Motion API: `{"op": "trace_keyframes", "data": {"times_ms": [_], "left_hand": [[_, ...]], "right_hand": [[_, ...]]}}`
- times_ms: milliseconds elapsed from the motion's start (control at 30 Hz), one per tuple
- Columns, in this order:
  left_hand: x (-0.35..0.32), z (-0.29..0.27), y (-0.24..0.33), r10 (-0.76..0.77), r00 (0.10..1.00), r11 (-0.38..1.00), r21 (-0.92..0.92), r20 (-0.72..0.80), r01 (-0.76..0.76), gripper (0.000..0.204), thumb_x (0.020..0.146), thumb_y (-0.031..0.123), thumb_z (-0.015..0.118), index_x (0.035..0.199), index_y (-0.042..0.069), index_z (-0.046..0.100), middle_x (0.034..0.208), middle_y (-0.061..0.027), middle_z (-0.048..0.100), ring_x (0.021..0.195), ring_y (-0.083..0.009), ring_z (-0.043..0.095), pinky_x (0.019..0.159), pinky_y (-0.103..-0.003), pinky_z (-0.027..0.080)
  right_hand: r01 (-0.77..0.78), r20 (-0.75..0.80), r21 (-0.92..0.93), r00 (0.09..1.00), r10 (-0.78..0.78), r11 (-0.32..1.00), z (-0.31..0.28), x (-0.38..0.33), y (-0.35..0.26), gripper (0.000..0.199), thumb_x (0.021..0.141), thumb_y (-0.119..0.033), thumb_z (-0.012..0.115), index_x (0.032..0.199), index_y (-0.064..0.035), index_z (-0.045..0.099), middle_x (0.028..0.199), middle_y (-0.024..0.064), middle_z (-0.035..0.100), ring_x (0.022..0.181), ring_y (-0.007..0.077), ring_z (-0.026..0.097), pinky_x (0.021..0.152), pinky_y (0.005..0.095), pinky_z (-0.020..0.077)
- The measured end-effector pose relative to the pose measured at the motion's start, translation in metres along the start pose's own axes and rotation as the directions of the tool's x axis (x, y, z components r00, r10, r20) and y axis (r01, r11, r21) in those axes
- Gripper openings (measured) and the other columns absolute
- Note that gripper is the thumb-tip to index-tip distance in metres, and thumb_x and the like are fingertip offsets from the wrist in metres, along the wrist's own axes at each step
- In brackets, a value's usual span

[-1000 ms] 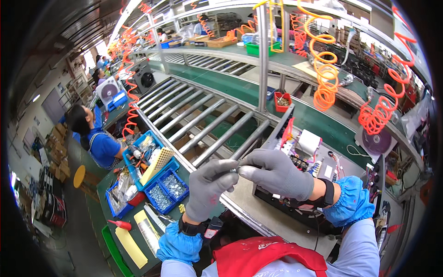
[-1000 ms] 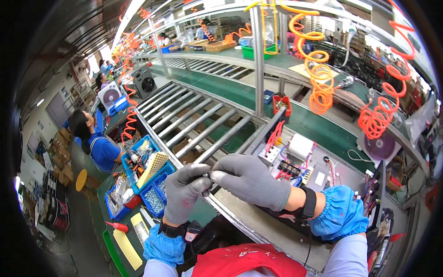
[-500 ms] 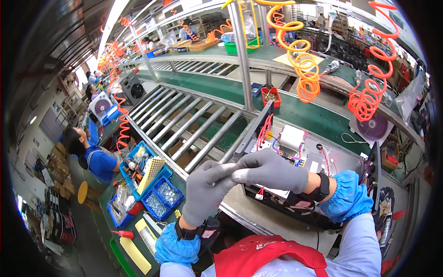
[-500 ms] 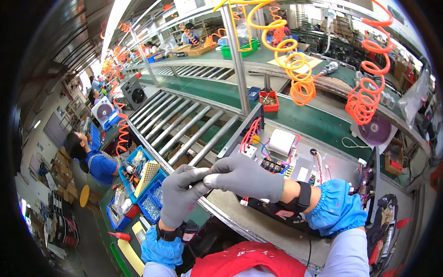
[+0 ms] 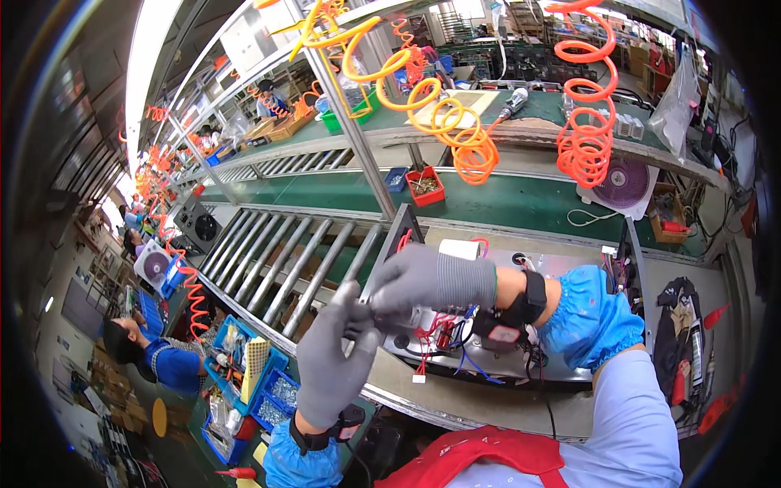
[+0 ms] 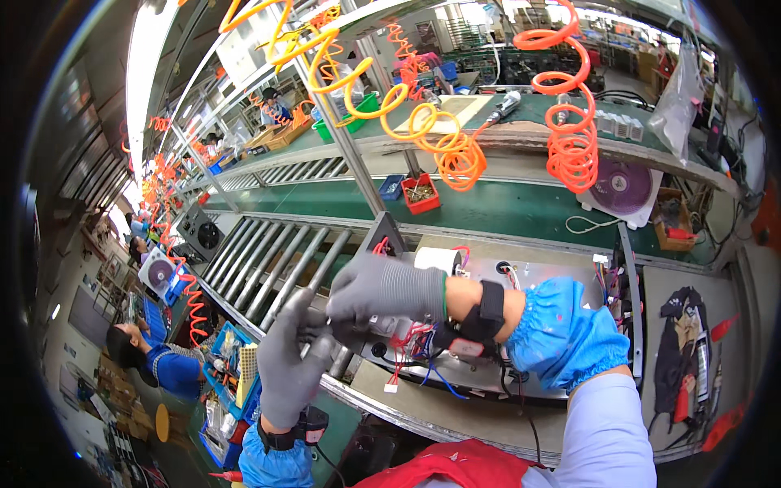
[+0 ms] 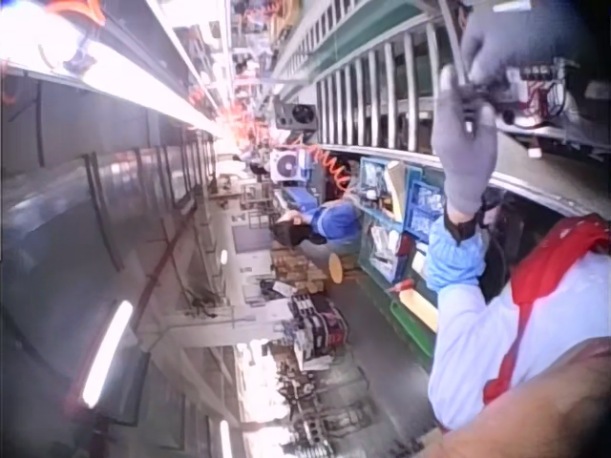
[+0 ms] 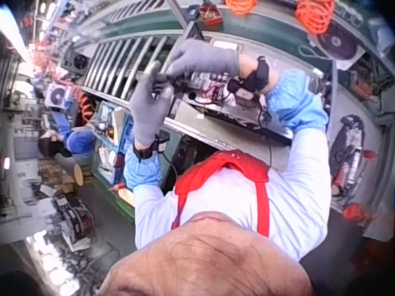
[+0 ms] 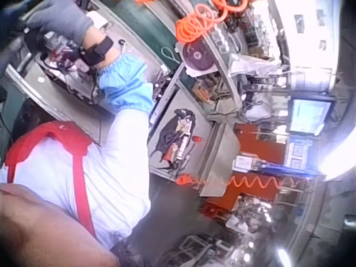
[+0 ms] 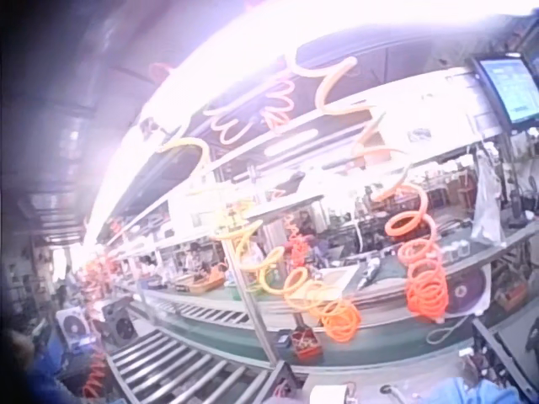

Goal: Assembling, labeling, and wiring an industrial electronic inverter component at a factory workstation.

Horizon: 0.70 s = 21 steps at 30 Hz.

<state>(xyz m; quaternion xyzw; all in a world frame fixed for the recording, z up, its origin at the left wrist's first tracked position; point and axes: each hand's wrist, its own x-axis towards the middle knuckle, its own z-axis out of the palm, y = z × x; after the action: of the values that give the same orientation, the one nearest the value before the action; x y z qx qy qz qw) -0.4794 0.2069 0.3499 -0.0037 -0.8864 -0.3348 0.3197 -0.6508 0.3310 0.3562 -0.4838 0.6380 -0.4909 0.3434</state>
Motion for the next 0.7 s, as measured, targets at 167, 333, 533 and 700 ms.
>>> {"op": "trace_keyframes", "data": {"times_ms": [167, 333, 533, 700], "left_hand": [[0.033, 0.014, -0.037, -0.267, 0.964, 0.947, -0.187, -0.011, 0.260, 0.039, 0.086, 0.006, 0.057, 0.123, -0.007, 0.055, 0.101, -0.0119, 0.065, 0.090, -0.0154, 0.063, 0.079, -0.028, 0.051], [0.039, 0.035, -0.071, -0.366, 0.927, 0.917, -0.138, 0.080, 0.374, 0.040, 0.091, 0.020, 0.058, 0.120, -0.008, 0.057, 0.107, -0.0154, 0.065, 0.098, -0.0192, 0.061, 0.088, -0.031, 0.047], [0.037, 0.051, -0.073, -0.436, 0.892, 0.889, -0.095, 0.120, 0.447, 0.043, 0.092, 0.023, 0.056, 0.120, -0.010, 0.057, 0.106, -0.0163, 0.065, 0.096, -0.0192, 0.061, 0.086, -0.031, 0.047], [0.044, 0.055, -0.061, -0.478, 0.872, 0.874, -0.034, 0.107, 0.484, 0.047, 0.091, 0.024, 0.055, 0.122, -0.013, 0.055, 0.106, -0.0142, 0.063, 0.095, -0.0172, 0.058, 0.084, -0.028, 0.046]], "right_hand": [[-0.002, -0.352, 0.039, 0.936, 0.016, 0.999, -0.080, 0.024, 0.063, 0.023, 0.082, -0.019, 0.067, 0.088, 0.0029, 0.070, 0.075, 0.0074, 0.067, 0.066, 0.0138, 0.063, 0.062, 0.0283, 0.0518], [-0.171, -0.321, -0.248, 0.943, 0.086, 0.953, -0.097, 0.057, 0.123, 0.029, 0.075, -0.022, 0.069, 0.093, -0.0014, 0.074, 0.080, 0.0112, 0.071, 0.069, 0.0171, 0.065, 0.065, 0.0307, 0.0513], [-0.224, -0.216, -0.342, 0.964, 0.155, 0.913, -0.093, 0.079, 0.130, 0.030, 0.067, -0.026, 0.070, 0.086, -0.0036, 0.073, 0.078, 0.0147, 0.070, 0.071, 0.0292, 0.065, 0.065, 0.0398, 0.0505], [-0.257, -0.208, -0.365, 0.959, 0.191, 0.895, -0.090, 0.086, 0.131, 0.024, 0.075, -0.018, 0.072, 0.090, 0.0005, 0.073, 0.078, 0.0123, 0.070, 0.071, 0.0196, 0.066, 0.067, 0.0339, 0.0514]]}}
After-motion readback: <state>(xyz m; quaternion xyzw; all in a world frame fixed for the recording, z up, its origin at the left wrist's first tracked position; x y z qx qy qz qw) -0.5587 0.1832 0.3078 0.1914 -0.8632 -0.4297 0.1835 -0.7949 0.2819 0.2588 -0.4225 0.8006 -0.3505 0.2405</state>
